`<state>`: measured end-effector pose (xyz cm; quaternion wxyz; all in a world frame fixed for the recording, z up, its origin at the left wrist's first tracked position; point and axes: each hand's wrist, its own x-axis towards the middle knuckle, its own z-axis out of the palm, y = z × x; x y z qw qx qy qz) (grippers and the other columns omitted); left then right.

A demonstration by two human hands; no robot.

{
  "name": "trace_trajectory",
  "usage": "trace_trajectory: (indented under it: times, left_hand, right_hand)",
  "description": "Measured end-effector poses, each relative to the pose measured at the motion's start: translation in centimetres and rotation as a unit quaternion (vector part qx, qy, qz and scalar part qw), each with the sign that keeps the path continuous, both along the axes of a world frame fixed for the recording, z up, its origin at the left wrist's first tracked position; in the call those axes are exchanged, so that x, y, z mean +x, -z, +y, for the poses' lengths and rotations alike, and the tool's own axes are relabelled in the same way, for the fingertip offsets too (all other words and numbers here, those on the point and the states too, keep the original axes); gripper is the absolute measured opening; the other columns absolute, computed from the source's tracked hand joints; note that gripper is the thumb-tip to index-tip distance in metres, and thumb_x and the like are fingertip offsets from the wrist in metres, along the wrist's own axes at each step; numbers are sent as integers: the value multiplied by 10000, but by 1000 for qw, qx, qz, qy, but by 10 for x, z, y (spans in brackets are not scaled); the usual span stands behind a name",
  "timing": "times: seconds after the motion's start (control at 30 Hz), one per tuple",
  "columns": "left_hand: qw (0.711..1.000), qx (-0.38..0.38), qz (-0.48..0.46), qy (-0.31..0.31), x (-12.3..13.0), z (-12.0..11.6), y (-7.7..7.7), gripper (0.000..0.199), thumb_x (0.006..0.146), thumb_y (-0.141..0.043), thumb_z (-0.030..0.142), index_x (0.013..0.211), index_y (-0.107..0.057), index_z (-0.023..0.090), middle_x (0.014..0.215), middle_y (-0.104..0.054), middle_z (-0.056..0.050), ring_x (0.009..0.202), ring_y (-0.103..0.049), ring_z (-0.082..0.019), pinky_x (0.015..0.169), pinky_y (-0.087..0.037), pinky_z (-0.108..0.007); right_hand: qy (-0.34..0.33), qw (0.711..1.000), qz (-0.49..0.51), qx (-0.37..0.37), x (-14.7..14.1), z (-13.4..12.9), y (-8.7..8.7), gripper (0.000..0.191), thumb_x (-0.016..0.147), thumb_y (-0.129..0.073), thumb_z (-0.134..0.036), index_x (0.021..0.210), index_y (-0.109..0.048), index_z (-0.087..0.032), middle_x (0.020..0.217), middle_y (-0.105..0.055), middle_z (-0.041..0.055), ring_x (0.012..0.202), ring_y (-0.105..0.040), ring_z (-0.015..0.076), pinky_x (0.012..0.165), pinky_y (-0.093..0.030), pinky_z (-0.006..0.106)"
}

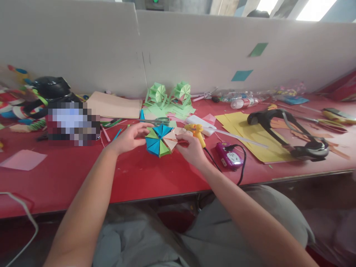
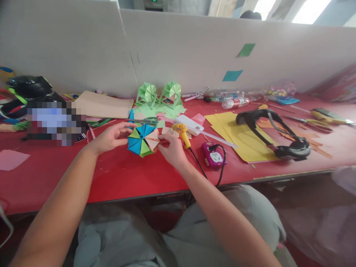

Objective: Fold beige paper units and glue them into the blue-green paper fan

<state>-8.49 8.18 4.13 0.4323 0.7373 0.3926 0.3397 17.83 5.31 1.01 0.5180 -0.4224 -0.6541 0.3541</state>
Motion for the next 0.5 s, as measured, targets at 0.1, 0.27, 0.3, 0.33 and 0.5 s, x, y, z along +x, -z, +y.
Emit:
trace_trajectory:
  times: [0.1,0.27,0.3,0.33,0.5]
  left_hand:
    - [997,-4,28,-67,-6,4,4,585,691,-752,298,1245,-604,185,1141,-714,-126,1100,-667,-282,938,-532,-438]
    - [982,-23,63,-179,-13,6,3,457,731,-722,447,1098,-672,179,1065,-742,-117,1055,-684,-291,955,-515,-449]
    - [979,-25,71,-191,-13,6,2,432,760,-695,491,1064,-688,183,1068,-746,-114,1056,-684,-294,948,-512,-440]
    - [976,-27,79,-200,-12,5,2,421,787,-664,530,1028,-704,187,1072,-749,-110,1059,-681,-297,944,-509,-433]
    - [981,-24,121,-148,-4,2,2,383,800,-675,566,901,-732,201,985,-760,-64,994,-683,-273,933,-489,-391]
  right_hand:
    - [19,999,-9,-24,2,3,9,265,675,-600,-170,911,-714,-207,977,-733,79,934,-692,253,838,-563,413]
    - [64,997,-42,-1,1,-2,6,273,777,-559,-228,1038,-635,-207,1129,-688,110,993,-691,246,785,-584,372]
    - [71,996,-46,-7,0,-3,5,250,811,-574,-282,1044,-627,-207,1137,-684,116,993,-690,249,776,-585,370]
    - [76,996,-52,-15,-1,-4,4,254,837,-588,-347,1045,-623,-204,1140,-682,123,1001,-687,256,781,-585,376]
    - [39,995,-46,-77,-5,-3,7,410,861,-625,-540,1083,-620,-195,1176,-690,126,1069,-681,272,900,-564,421]
